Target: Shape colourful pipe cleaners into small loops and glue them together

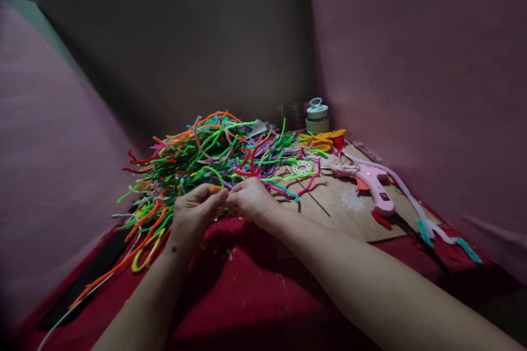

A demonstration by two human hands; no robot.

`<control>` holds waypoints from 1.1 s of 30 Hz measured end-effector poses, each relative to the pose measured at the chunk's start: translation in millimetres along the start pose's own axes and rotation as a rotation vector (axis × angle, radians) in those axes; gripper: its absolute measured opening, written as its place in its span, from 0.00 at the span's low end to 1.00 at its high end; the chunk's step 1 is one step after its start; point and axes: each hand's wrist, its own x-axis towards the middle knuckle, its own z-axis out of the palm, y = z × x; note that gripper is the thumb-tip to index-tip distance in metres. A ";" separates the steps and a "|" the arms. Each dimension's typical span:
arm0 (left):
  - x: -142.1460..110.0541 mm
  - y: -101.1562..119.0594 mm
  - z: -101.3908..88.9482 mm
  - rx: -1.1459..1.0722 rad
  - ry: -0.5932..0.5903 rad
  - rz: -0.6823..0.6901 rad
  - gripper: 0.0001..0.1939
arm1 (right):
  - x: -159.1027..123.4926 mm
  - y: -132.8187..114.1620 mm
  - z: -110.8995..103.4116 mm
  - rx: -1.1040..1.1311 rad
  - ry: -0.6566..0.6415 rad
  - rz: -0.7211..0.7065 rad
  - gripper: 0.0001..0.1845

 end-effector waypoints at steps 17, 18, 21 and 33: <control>7.0 6.8 -13.9 -0.337 -0.118 -0.188 0.15 | 4.5 -1.7 -3.3 0.323 0.083 -0.120 0.07; 8.1 5.9 -14.3 -0.402 -0.137 -0.204 0.15 | 5.0 -1.0 -2.9 0.348 0.076 -0.131 0.06; 8.0 5.1 -12.0 -0.413 -0.215 -0.241 0.15 | 6.3 1.6 -1.7 0.403 0.059 -0.156 0.05; 3.7 7.5 -7.6 -0.387 -0.242 -0.222 0.17 | 4.5 -2.4 -2.1 0.184 0.110 -0.160 0.04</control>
